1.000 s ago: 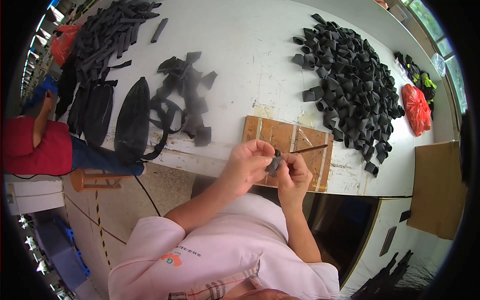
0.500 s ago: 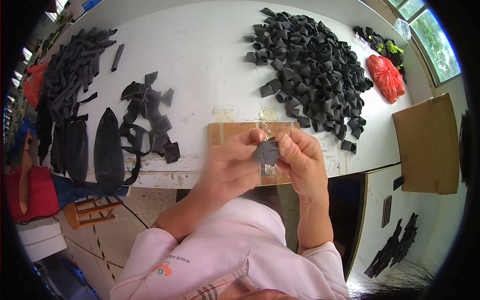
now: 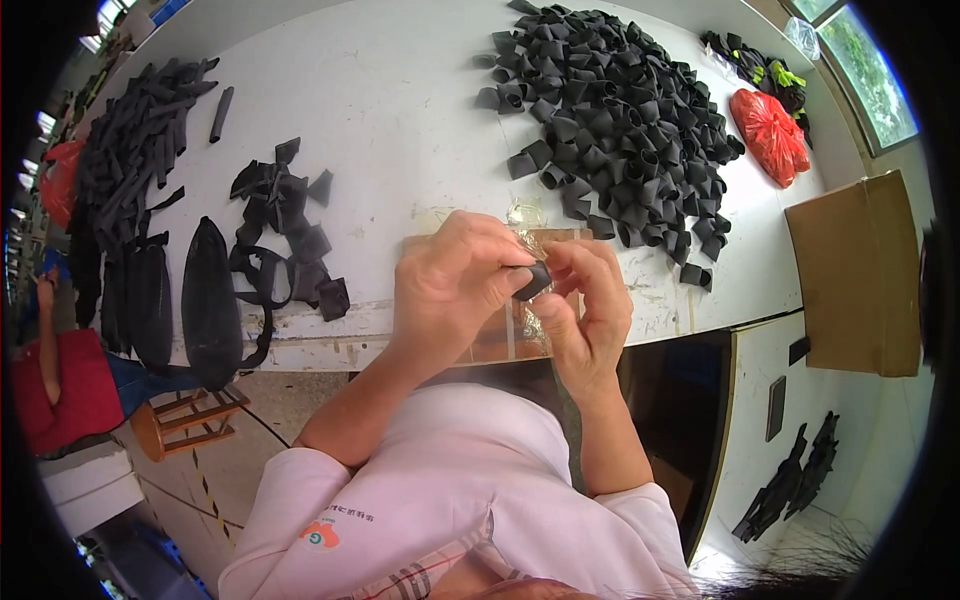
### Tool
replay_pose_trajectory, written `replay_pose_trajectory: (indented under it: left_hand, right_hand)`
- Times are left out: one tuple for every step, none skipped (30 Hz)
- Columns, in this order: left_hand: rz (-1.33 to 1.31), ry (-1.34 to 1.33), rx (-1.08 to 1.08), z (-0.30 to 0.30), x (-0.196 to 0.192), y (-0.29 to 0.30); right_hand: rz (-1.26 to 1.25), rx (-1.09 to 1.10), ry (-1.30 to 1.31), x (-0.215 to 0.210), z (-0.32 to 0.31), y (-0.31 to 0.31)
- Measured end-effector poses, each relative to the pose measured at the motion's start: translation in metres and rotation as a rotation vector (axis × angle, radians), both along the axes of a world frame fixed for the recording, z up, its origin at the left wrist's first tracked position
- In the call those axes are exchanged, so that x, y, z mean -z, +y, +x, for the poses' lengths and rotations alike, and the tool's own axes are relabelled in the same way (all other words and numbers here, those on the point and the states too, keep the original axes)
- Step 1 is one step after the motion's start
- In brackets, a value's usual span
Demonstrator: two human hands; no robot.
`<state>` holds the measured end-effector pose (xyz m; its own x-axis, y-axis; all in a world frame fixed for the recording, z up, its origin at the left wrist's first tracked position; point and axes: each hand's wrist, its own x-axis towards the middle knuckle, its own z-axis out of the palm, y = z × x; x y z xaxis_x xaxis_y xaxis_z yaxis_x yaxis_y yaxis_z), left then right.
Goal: Applying glue and sticking together small black foam or fabric components at a workshop production table.
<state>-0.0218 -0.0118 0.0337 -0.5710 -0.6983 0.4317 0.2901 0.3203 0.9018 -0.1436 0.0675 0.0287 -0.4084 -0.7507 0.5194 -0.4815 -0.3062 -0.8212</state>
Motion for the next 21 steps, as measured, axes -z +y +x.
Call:
replay_pose_trajectory:
  left_hand:
    - [0.145,0.107,0.020,0.000,0.002,0.002]
    - [0.331,0.233,0.040,0.001,0.003,0.005]
    - [0.332,0.232,0.047,0.002,0.003,0.006]
    - [0.499,0.336,0.081,0.003,0.003,0.006]
    - [0.666,0.441,0.114,0.005,0.003,0.005]
    - [0.722,0.475,0.171,0.006,0.007,0.003]
    - [0.720,0.476,0.169,0.007,0.010,0.004]
    - [0.769,0.484,0.169,0.007,0.012,0.005]
    - [0.818,0.492,0.170,0.008,0.013,0.005]
    - [0.819,0.494,0.169,0.008,0.014,0.005]
    - [0.753,0.463,0.200,0.009,0.015,0.005]
    - [0.688,0.432,0.229,0.009,0.017,0.005]
    - [0.687,0.435,0.219,0.011,0.020,0.005]
    - [0.634,0.369,0.167,0.013,0.023,0.006]
    - [0.582,0.301,0.112,0.015,0.025,0.007]
    - [0.571,0.307,0.066,0.014,0.025,0.008]
    - [0.567,0.313,0.038,0.016,0.025,0.010]
    - [0.568,0.216,-0.061,0.019,0.026,0.012]
    - [0.567,0.121,-0.156,0.022,0.026,0.012]
    - [0.395,0.012,-0.267,0.028,0.036,0.011]
    - [0.391,0.011,-0.311,0.036,0.045,0.009]
  right_hand:
    - [0.001,0.009,-0.001,-0.005,0.003,0.001]
    - [0.019,-0.011,0.057,-0.009,0.005,0.002]
    - [0.037,-0.032,0.115,-0.012,0.008,0.002]
    - [0.057,-0.045,0.017,-0.013,0.011,0.000]
    - [0.055,-0.046,0.016,-0.013,0.011,0.000]
    - [0.073,-0.063,-0.063,-0.014,0.010,-0.001]
    - [0.093,-0.081,-0.141,-0.014,0.011,-0.002]
    - [0.092,-0.085,-0.140,-0.014,0.011,-0.002]
    - [0.114,-0.092,-0.253,-0.012,0.011,-0.002]
    - [0.139,-0.095,-0.366,-0.010,0.011,0.000]
    - [0.141,-0.096,-0.364,-0.007,0.011,0.001]
    - [0.127,-0.088,-0.371,-0.003,0.012,0.001]
    - [0.115,-0.089,-0.379,0.001,0.012,0.001]
    - [0.119,-0.101,-0.379,0.003,0.013,0.001]
    - [0.089,-0.057,-0.225,0.006,0.013,0.000]
    - [0.055,-0.024,-0.070,0.006,0.013,-0.001]
    - [0.056,-0.052,-0.072,0.006,0.013,-0.002]
    - [0.058,-0.034,-0.038,0.006,0.013,-0.003]
    - [0.056,-0.013,-0.003,0.005,0.013,-0.004]
    - [0.076,-0.074,-0.086,0.006,0.008,-0.005]
    - [0.168,-0.155,-0.512,-0.005,0.003,-0.002]
